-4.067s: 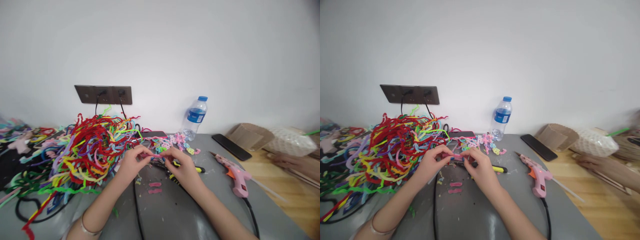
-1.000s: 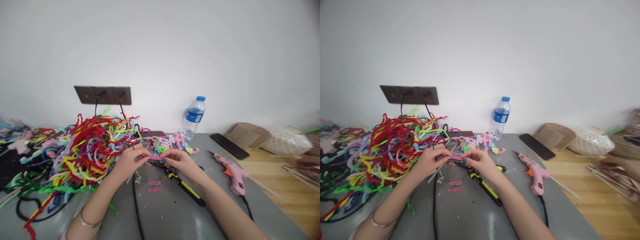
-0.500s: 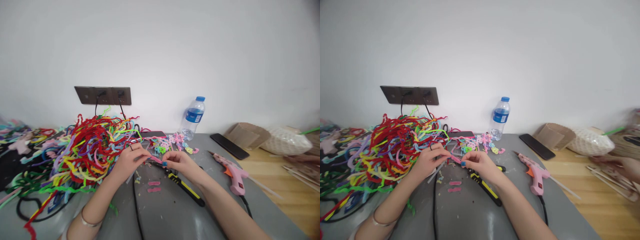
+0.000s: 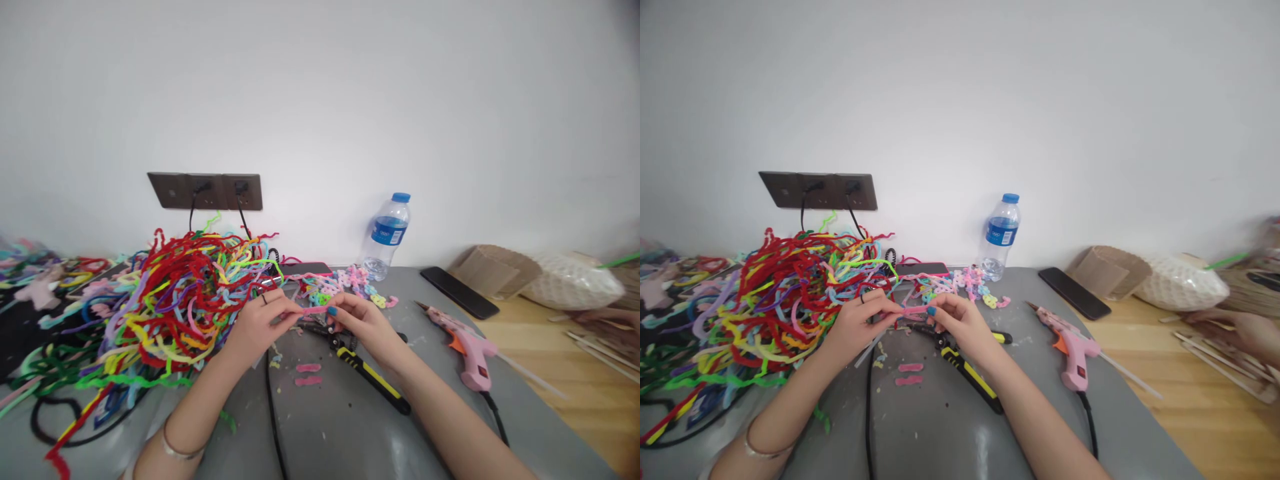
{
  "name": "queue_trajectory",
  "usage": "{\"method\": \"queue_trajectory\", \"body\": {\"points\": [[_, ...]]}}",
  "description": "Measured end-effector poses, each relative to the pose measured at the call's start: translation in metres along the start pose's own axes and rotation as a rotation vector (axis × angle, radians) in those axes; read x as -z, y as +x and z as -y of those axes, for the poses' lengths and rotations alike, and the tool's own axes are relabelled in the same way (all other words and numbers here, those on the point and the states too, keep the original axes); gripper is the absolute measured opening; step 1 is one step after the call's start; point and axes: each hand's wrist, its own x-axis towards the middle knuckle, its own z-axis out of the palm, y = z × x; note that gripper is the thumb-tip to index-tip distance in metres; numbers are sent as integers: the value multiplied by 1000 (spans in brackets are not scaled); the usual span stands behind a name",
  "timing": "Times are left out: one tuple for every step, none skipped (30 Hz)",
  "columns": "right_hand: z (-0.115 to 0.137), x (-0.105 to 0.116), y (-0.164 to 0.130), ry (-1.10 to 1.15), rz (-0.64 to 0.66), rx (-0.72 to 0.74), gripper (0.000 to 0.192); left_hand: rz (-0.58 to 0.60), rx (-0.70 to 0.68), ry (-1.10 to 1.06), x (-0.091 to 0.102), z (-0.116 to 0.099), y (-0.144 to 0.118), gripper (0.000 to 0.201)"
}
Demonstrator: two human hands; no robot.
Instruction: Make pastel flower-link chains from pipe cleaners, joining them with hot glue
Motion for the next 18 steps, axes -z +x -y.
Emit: {"method": "queue_trajectory", "body": {"points": [[0, 0, 0, -1, -13, 6, 43, 11, 4, -8, 0, -1, 0, 9], [0, -1, 0, -8, -26, 13, 43, 20, 9, -15, 0, -1, 0, 9], [0, -1, 0, -20, -42, 21, 43, 28, 13, -22, -1, -1, 0, 9], [0, -2, 0, -35, -59, 34, 43, 36, 17, -28, -2, -2, 0, 8], [0, -2, 0, -49, -78, 53, 42, 45, 21, -32, -2, -2, -1, 8], [0, -3, 1, -62, -96, 78, 42, 55, 27, -34, -3, -2, -2, 7], [0, -3, 1, -73, -109, 105, 41, 67, 32, -33, -4, -3, -2, 7], [0, -3, 1, -85, -119, 131, 40, 75, 36, -31, -5, -3, -3, 7], [-1, -3, 2, -95, -127, 153, 38, 81, 40, -29, -6, -3, -3, 8], [-1, -2, 2, -104, -134, 171, 37, 85, 46, -26, -6, -3, -3, 9], [-1, -2, 2, -113, -139, 182, 36, 86, 53, -22, -6, -3, -3, 12], [-1, -1, 2, -120, -142, 189, 35, 84, 59, -18, -6, -3, -3, 13], [-1, 0, 2, -124, -145, 193, 34, 82, 67, -13, -6, -3, -3, 14], [-1, 0, 2, -128, -143, 195, 32, 79, 76, -7, -6, -2, -2, 14], [-2, 0, 2, -130, -141, 197, 31, 74, 83, 0, -5, -2, -2, 14], [-2, -1, 1, -133, -147, 203, 30, 68, 89, 7, -6, -2, -2, 14], [-2, -2, 1, -136, -160, 214, 28, 65, 95, 13, -6, -3, -2, 14], [-3, -3, 1, -142, -176, 226, 26, 64, 101, 19, -6, -3, -2, 14]]}}
